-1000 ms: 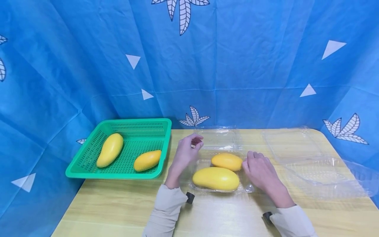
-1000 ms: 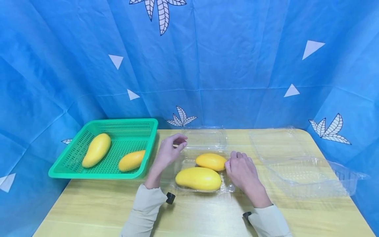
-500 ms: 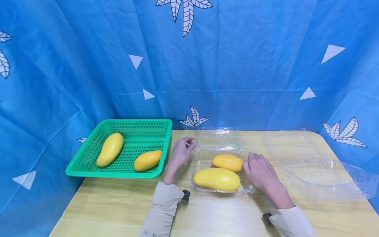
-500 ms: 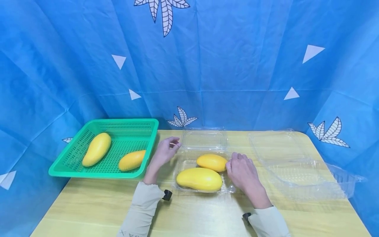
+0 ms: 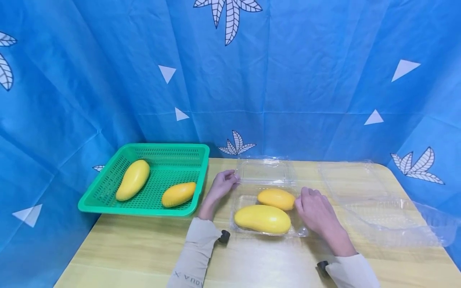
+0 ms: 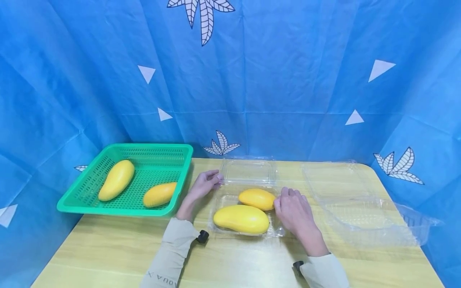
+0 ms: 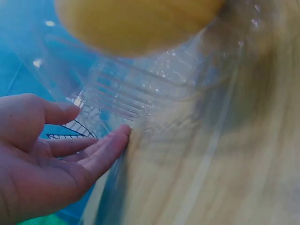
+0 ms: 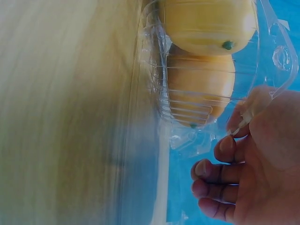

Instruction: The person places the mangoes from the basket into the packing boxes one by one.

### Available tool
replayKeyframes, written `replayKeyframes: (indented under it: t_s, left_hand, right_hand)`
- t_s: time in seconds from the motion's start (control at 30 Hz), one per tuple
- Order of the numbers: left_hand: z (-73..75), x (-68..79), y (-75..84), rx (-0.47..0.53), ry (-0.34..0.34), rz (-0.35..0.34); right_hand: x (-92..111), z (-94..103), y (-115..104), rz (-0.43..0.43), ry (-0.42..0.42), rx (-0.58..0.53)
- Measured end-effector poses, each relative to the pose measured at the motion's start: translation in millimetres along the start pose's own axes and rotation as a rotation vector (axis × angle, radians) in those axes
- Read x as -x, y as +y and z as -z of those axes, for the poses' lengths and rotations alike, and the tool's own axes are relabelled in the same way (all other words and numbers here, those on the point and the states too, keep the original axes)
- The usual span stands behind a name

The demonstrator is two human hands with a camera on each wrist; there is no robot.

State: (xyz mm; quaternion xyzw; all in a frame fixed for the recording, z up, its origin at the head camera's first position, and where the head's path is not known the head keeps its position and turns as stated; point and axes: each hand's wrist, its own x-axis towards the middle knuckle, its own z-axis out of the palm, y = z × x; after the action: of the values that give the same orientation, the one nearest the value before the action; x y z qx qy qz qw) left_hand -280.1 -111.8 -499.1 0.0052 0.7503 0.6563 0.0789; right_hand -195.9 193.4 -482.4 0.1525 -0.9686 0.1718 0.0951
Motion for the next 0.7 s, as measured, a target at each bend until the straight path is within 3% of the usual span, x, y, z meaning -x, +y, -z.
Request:
replayKeyframes:
  t_s: [0.2, 0.37, 0.7]
  left_hand:
    - [0.7, -9.6, -8.9, 0.268, -0.089, 0.038]
    - [2.8, -14.8, -13.9, 0.415, -0.161, 0.075]
    - [0.2, -19.9, -10.0, 0.463, -0.184, 0.089]
  right_hand:
    - [0.9, -1.1, 0.6, -0.026, -0.024, -0.005]
    - [1.9, -2.2, -0.4, -0.032, -0.038, -0.010]
    - [1.6, 0.1, 1.1, -0.035, -0.034, -0.012]
